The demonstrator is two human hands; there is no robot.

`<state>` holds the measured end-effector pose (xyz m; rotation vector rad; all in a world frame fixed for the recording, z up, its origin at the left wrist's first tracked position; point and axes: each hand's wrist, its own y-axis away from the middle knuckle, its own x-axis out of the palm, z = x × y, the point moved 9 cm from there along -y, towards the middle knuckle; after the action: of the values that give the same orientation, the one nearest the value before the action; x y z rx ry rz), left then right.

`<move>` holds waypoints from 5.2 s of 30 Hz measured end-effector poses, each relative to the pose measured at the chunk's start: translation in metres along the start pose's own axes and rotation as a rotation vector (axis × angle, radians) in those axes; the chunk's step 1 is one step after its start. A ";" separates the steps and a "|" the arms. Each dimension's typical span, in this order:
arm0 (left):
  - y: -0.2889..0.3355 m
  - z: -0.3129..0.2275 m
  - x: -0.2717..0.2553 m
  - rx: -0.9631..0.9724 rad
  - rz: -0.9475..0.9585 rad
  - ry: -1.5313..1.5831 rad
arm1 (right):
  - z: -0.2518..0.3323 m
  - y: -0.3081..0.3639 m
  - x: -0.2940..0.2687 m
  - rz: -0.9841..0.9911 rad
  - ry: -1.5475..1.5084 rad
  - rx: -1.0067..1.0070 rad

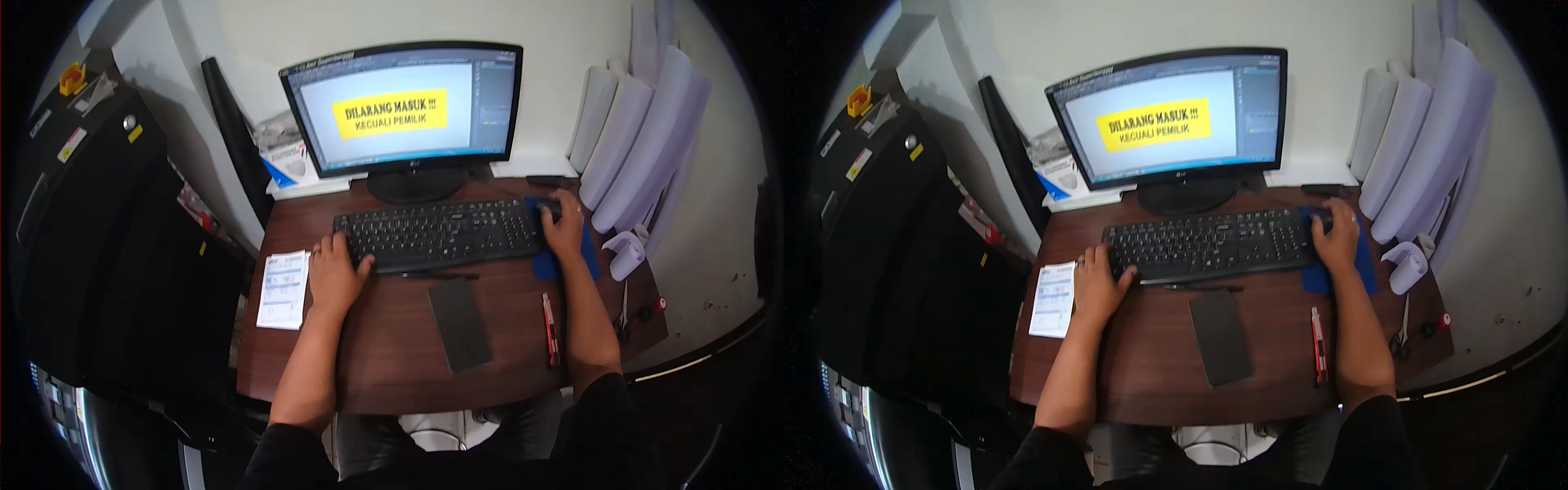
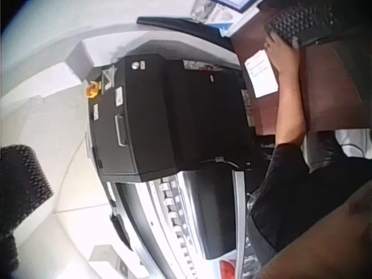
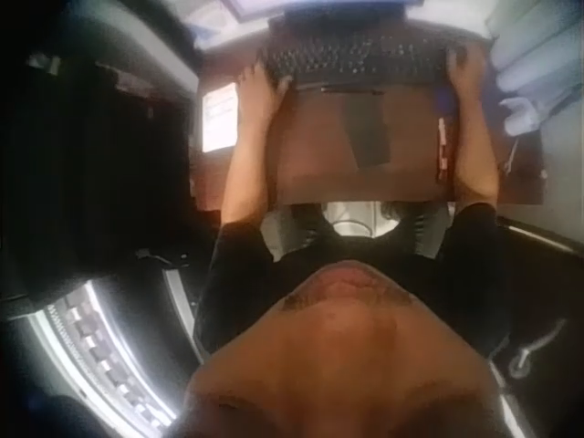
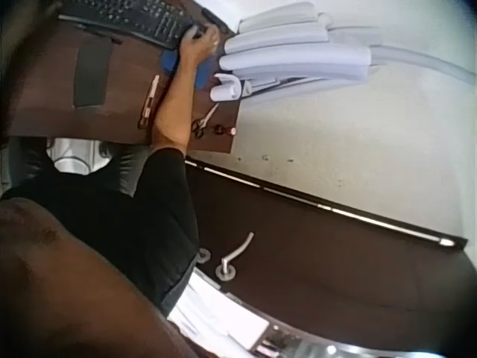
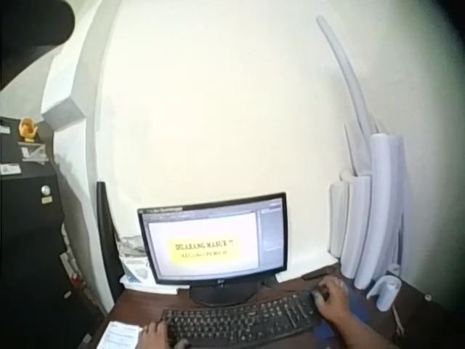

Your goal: Creating or editing a digital sign layout using design software on a computer.

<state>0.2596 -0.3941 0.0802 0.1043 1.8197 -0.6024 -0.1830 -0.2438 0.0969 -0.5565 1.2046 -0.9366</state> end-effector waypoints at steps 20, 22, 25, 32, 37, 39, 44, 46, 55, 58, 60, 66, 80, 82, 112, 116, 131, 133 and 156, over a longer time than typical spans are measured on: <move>0.003 0.011 -0.008 0.023 -0.136 0.167 | 0.204 -0.002 0.077 0.386 -0.249 -0.327; 0.001 0.009 -0.015 0.055 -0.209 0.200 | 0.139 -0.016 0.041 0.273 -0.179 -0.197; -0.002 0.005 -0.011 0.033 -0.241 0.154 | -0.012 -0.008 0.007 0.100 -0.104 0.103; -0.004 0.034 0.024 -0.222 0.035 0.086 | -0.038 0.008 0.017 0.032 -0.112 0.175; -0.008 0.032 0.026 -0.188 -0.011 0.065 | -0.020 0.010 0.026 0.183 -0.160 0.096; -0.008 0.032 0.026 -0.199 -0.011 0.087 | -0.025 0.011 0.026 0.181 -0.154 0.114; -0.008 0.032 0.027 -0.210 -0.016 0.095 | -0.028 0.011 0.023 0.147 -0.175 0.187; -0.009 0.030 0.027 -0.201 -0.005 0.094 | -0.029 0.011 0.023 0.149 -0.162 0.188; -0.008 0.035 0.032 -0.191 -0.020 0.075 | -0.029 0.015 0.027 0.209 -0.129 0.213; -0.009 0.034 0.030 -0.189 -0.014 0.069 | -0.027 0.014 0.027 0.214 -0.142 0.213; -0.008 0.034 0.031 -0.191 -0.006 0.067 | -0.028 0.014 0.028 0.220 -0.149 0.220; -0.010 0.033 0.031 -0.186 -0.013 0.074 | -0.027 0.013 0.025 0.177 -0.138 0.180; -0.003 0.013 0.029 -0.099 0.109 0.002 | -0.021 0.013 0.014 0.167 -0.137 0.142; -0.007 0.020 0.033 -0.079 0.087 0.051 | -0.013 0.006 0.006 0.146 -0.084 0.124; -0.004 0.029 0.024 -0.132 0.116 0.033 | 0.015 0.010 0.011 0.594 0.045 -0.018; -0.005 0.027 0.023 -0.139 0.130 0.040 | 0.011 0.010 0.010 0.594 0.059 -0.017; -0.004 0.028 0.023 -0.140 0.133 0.014 | 0.018 0.007 0.007 0.501 0.044 -0.062; -0.004 0.028 0.023 -0.141 0.141 0.019 | 0.017 0.007 0.010 0.433 -0.014 -0.090; -0.002 0.000 -0.006 -0.057 -0.020 -0.036 | -0.023 0.013 0.021 0.148 -0.076 0.161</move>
<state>0.2606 -0.3940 0.0862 0.0369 1.8036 -0.5626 -0.1994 -0.2520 0.0690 -0.3658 1.0758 -0.8697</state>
